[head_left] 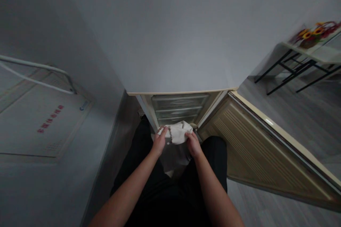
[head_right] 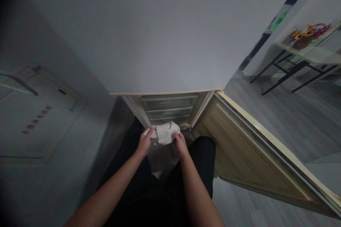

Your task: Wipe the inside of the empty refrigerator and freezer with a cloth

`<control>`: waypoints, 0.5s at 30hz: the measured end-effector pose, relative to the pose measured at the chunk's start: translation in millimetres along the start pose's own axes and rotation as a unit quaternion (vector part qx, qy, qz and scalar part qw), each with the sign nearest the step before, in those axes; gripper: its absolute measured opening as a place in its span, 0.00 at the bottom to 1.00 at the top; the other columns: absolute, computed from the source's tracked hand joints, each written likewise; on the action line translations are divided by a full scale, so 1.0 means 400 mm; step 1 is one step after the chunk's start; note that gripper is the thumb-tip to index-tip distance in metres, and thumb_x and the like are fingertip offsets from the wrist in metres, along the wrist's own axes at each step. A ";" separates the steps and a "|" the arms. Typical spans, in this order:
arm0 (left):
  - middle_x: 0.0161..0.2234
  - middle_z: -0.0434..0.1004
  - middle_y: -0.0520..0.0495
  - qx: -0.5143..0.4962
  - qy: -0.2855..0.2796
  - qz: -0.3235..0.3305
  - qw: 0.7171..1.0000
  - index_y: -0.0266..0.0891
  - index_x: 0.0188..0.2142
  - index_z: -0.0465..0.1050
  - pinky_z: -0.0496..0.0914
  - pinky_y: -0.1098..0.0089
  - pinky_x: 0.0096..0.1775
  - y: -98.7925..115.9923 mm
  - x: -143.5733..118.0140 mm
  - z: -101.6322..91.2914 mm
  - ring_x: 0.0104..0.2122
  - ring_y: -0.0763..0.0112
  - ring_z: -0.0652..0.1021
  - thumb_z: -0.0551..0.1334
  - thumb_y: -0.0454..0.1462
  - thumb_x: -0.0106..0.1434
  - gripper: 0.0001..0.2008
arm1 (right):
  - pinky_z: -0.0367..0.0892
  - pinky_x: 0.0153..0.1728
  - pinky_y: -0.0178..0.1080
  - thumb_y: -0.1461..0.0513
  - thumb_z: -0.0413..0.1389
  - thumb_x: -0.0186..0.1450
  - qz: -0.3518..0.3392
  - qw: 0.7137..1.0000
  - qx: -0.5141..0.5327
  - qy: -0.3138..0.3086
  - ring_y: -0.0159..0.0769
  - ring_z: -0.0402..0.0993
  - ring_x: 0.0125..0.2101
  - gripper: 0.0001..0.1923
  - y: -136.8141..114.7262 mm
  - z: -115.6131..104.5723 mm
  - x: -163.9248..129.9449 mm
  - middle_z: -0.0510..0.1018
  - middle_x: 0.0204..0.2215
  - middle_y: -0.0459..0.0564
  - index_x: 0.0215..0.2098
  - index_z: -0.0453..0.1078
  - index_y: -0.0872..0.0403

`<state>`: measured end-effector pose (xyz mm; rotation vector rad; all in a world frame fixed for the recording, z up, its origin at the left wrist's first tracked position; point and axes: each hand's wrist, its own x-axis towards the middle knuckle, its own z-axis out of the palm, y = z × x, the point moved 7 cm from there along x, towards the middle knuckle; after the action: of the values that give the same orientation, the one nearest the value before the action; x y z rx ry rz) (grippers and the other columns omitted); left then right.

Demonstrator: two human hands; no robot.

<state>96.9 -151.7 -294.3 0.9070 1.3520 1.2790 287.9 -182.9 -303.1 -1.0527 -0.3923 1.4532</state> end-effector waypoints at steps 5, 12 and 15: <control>0.42 0.82 0.41 0.063 0.012 0.031 0.997 0.38 0.42 0.77 0.68 0.56 0.56 0.015 0.018 -0.016 0.50 0.53 0.78 0.62 0.63 0.56 0.31 | 0.65 0.30 0.32 0.58 0.60 0.50 -0.059 0.976 -0.083 0.193 0.30 0.68 0.26 0.14 0.003 -0.088 0.011 0.71 0.25 0.40 0.35 0.67 0.52; 0.51 0.79 0.40 0.136 -0.078 0.115 0.981 0.40 0.40 0.78 0.63 0.54 0.63 0.100 0.007 0.011 0.56 0.54 0.75 0.61 0.59 0.61 0.26 | 0.65 0.28 0.32 0.54 0.59 0.61 -0.089 0.968 -0.207 -0.112 0.29 0.69 0.25 0.11 0.052 0.052 -0.016 0.73 0.25 0.43 0.32 0.70 0.53; 0.60 0.73 0.41 0.171 -0.220 0.166 0.946 0.42 0.46 0.79 0.61 0.56 0.65 0.143 -0.055 0.081 0.61 0.56 0.71 0.57 0.53 0.68 0.21 | 0.67 0.27 0.32 0.54 0.62 0.56 -0.012 0.980 -0.176 -0.097 0.31 0.72 0.26 0.13 0.108 0.050 -0.017 0.76 0.28 0.43 0.35 0.72 0.52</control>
<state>126.1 -157.5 -231.7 1.6136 1.1040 1.0070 244.9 -191.2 -323.0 -1.1824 -0.8225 1.5031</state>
